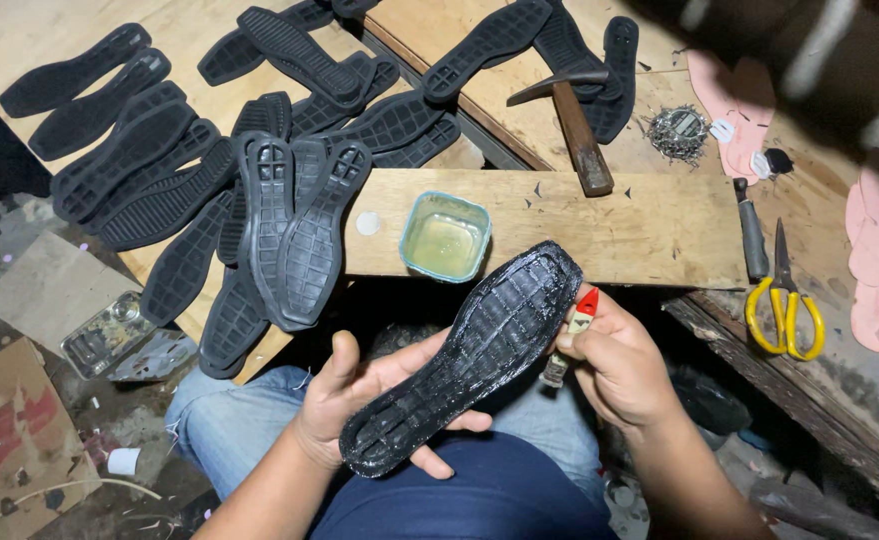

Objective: The person applies glue to the pink insole of a black shoe using a brush, then places the shoe on a shelf. They then pick up a black rubber sole and apply glue to its textured surface with the same brush.

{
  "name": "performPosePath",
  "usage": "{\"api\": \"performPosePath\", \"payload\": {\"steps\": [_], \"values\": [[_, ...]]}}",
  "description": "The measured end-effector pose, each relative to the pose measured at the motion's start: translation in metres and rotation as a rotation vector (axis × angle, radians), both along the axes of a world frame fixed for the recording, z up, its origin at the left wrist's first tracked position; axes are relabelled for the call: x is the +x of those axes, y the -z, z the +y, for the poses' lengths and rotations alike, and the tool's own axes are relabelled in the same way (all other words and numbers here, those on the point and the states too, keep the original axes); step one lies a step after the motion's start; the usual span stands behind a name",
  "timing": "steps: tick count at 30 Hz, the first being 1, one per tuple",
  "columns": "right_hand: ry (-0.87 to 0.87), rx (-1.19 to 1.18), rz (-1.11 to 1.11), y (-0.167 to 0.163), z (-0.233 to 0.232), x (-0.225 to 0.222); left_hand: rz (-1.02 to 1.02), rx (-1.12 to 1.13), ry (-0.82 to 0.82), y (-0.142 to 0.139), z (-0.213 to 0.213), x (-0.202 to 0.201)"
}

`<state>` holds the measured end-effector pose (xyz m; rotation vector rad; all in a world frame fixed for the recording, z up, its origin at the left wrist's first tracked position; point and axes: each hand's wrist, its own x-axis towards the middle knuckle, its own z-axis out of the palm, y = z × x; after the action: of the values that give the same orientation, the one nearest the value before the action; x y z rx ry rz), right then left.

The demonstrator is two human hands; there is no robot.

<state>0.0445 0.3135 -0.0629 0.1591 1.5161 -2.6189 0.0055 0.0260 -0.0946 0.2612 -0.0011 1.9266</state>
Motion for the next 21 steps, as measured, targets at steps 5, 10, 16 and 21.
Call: {"api": "performPosePath", "payload": {"steps": [5,10,16,21], "values": [[-0.032,-0.024,0.012,-0.008,0.001,0.004,0.014,0.072,0.000,-0.020,0.003,0.004],[-0.028,0.048,-0.040,-0.003,-0.006,-0.001,0.059,0.094,-0.089,-0.036,0.002,0.007],[-0.165,0.157,-0.042,-0.039,-0.011,0.008,0.016,0.044,-0.274,-0.047,-0.026,0.004],[-0.596,0.283,0.426,-0.109,-0.028,0.033,-0.014,-0.021,-0.391,-0.041,-0.043,0.009]]}}
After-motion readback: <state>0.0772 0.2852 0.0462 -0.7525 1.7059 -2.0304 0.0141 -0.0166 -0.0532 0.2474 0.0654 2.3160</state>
